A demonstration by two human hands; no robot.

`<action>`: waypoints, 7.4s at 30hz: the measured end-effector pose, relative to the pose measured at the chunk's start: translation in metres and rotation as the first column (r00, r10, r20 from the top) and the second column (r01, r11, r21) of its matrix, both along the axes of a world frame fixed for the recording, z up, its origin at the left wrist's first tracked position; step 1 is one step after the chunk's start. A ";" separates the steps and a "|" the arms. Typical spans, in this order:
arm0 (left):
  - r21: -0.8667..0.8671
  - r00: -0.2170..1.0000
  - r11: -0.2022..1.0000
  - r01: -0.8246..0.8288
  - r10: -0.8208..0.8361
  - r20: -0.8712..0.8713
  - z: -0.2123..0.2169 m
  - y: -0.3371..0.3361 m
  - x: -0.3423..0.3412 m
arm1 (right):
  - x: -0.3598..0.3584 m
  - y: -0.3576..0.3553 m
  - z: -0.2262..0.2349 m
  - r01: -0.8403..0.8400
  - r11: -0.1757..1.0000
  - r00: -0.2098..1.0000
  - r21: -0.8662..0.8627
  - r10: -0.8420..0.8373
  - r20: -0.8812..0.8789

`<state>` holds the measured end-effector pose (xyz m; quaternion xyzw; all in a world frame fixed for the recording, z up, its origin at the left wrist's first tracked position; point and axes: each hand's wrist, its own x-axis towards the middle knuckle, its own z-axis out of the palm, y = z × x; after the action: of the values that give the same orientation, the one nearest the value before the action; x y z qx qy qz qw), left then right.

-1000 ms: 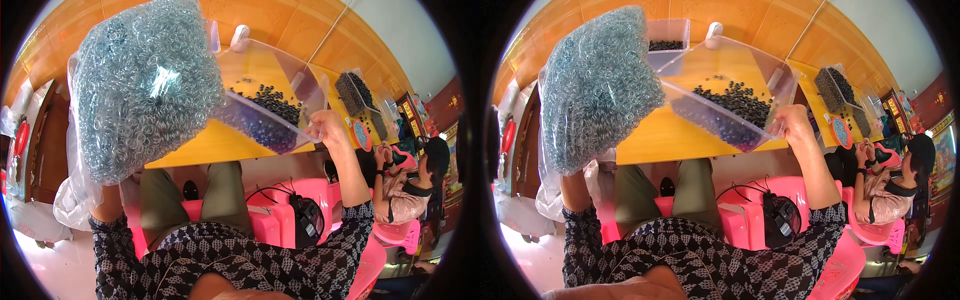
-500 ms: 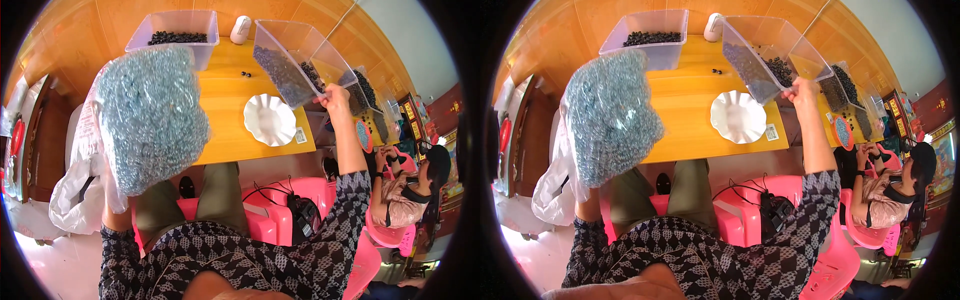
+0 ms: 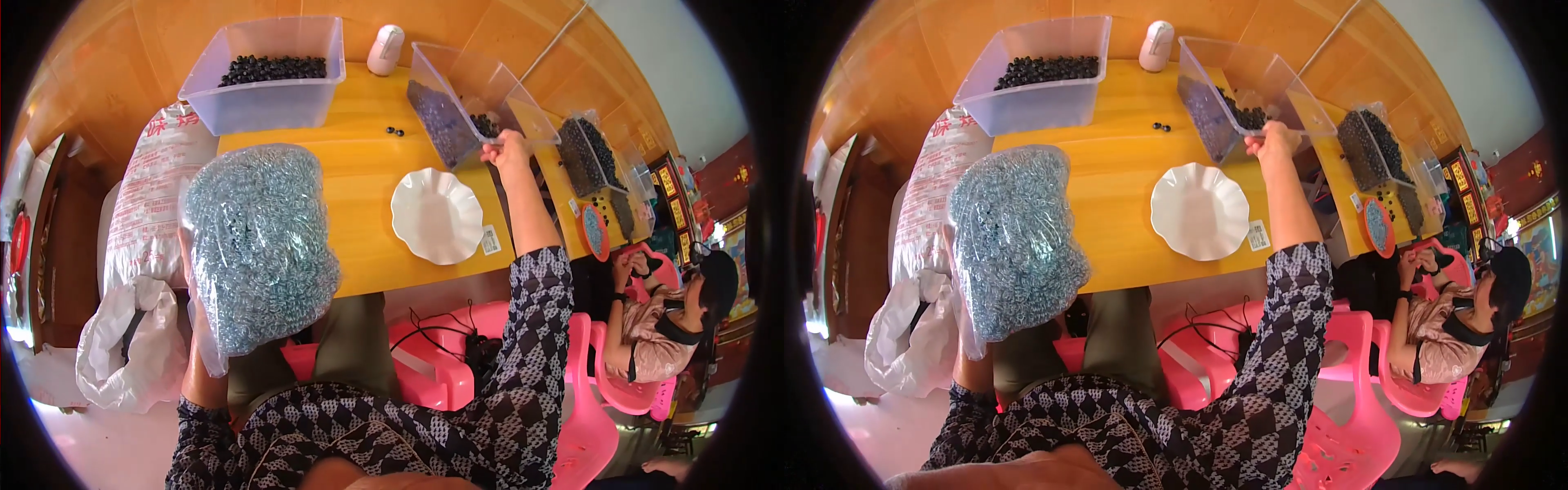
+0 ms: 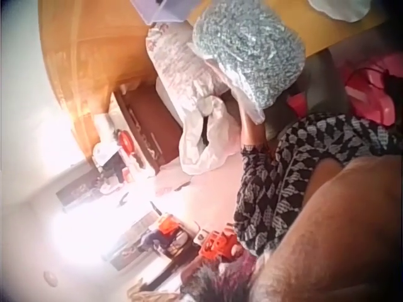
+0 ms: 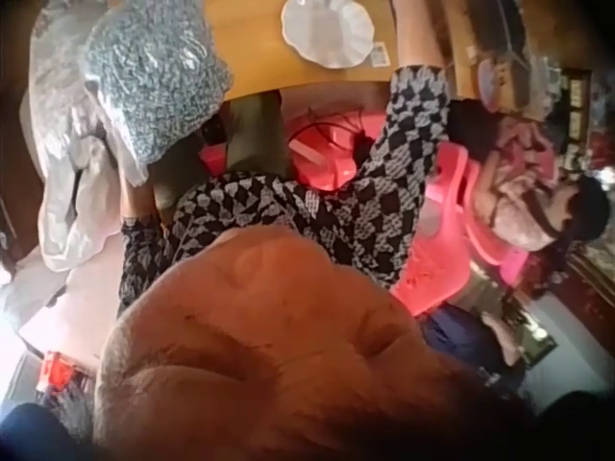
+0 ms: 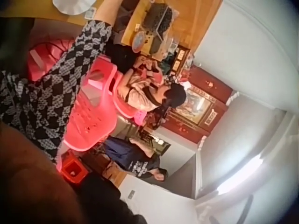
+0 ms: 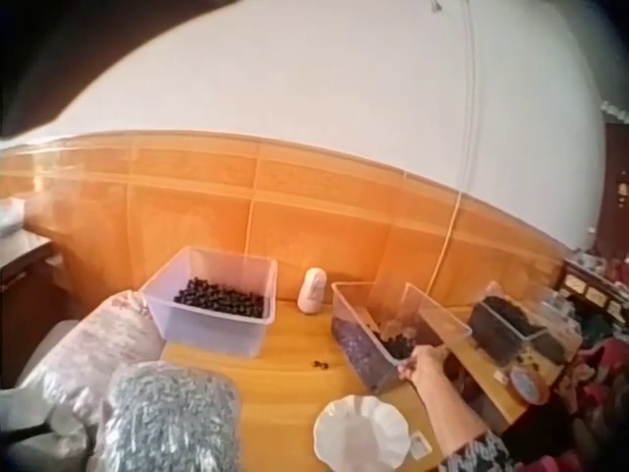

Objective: The recorder is sorting small blue and black beads and placing them into a plastic bag.

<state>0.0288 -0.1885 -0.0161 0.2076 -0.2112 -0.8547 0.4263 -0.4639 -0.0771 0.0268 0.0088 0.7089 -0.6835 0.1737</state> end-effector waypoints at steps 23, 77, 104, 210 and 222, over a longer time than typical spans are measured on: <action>0.107 1.000 0.994 -0.028 0.028 0.005 0.008 0.026 -0.022 | 0.079 0.052 -0.052 -0.224 0.495 0.487 0.840 0.803 -0.343; 0.079 0.944 0.994 -0.077 0.098 -0.314 -0.030 0.032 -0.005 | 0.369 0.016 -0.029 -0.692 0.711 0.472 0.124 0.576 -0.668; 0.170 0.972 0.985 -0.013 0.053 -0.230 -0.028 0.088 -0.058 | 0.314 0.041 -0.049 -0.562 0.806 0.647 0.187 0.569 -0.507; -0.513 0.488 0.101 0.853 0.194 0.851 0.014 -0.074 0.027 | 0.320 0.081 -0.044 -0.598 0.505 0.203 0.622 0.846 -0.492; -0.458 0.430 0.407 0.790 0.164 0.888 0.017 -0.039 0.015 | 0.339 0.057 -0.058 -0.595 0.704 0.479 0.388 0.698 -0.533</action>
<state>0.0442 -0.2280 0.0009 0.2960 -0.8206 -0.4790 0.0980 -0.1253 -0.0206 -0.0310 -0.4820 0.7215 -0.4700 0.1619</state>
